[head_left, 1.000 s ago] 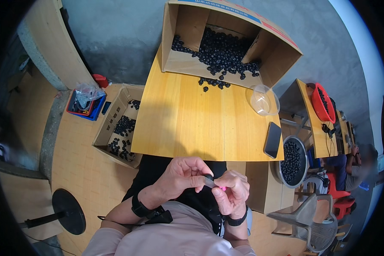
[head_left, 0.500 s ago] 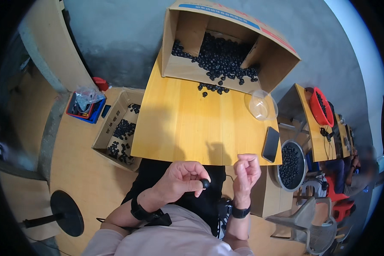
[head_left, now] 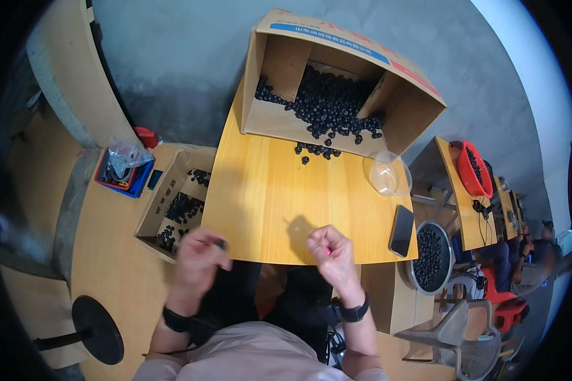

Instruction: Manually assembling small black plastic components by hand at a workstation.

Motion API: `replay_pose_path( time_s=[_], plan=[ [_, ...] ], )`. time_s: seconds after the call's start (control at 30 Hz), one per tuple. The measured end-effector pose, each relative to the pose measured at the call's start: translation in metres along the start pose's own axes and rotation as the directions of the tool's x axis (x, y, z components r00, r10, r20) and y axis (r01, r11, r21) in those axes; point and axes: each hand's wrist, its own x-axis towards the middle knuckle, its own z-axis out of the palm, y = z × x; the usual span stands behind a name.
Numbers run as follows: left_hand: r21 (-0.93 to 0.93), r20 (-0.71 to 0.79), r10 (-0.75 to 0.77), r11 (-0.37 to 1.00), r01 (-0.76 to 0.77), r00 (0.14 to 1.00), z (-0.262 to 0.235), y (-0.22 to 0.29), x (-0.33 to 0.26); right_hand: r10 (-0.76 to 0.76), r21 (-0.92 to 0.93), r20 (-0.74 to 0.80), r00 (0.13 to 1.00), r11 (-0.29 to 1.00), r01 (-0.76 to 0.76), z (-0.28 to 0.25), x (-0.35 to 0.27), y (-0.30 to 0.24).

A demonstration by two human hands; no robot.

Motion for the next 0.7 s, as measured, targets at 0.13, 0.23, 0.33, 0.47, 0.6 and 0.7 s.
replay_pose_path(
  time_s=[0.13, 0.23, 0.33, 0.47, 0.6, 0.7],
  plan=[
    [0.192, -0.264, 0.115, 0.979, -0.065, 0.957, -0.135, 0.010, 0.013, -0.137, -0.491, -0.053, 0.989, 0.866, 0.094, -0.023, 0.061, 0.017],
    [0.361, -0.570, 0.096, 0.922, 0.144, 0.816, -0.161, 0.004, 0.020, -0.296, -0.703, 0.015, 0.955, 0.676, 0.221, -0.040, 0.108, 0.031],
    [0.360, -0.607, 0.139, 0.926, 0.115, 0.782, -0.135, 0.012, 0.020, -0.361, -0.732, 0.132, 0.923, 0.593, 0.336, -0.029, 0.145, 0.028],
    [0.025, -0.146, 0.094, 0.996, -0.091, 0.985, -0.053, 0.027, 0.051, -0.282, -0.749, 0.273, 0.920, 0.538, 0.387, -0.001, 0.182, 0.021],
    [-0.087, -0.026, -0.050, 0.995, 0.047, 0.998, 0.007, 0.006, 0.067, -0.237, -0.809, 0.245, 0.940, 0.484, 0.333, 0.014, 0.199, 0.046],
    [-0.142, 0.022, -0.198, 0.970, 0.199, 0.980, 0.017, -0.019, 0.064, -0.223, -0.760, 0.230, 0.947, 0.567, 0.318, 0.009, 0.186, 0.053]
  ],
)
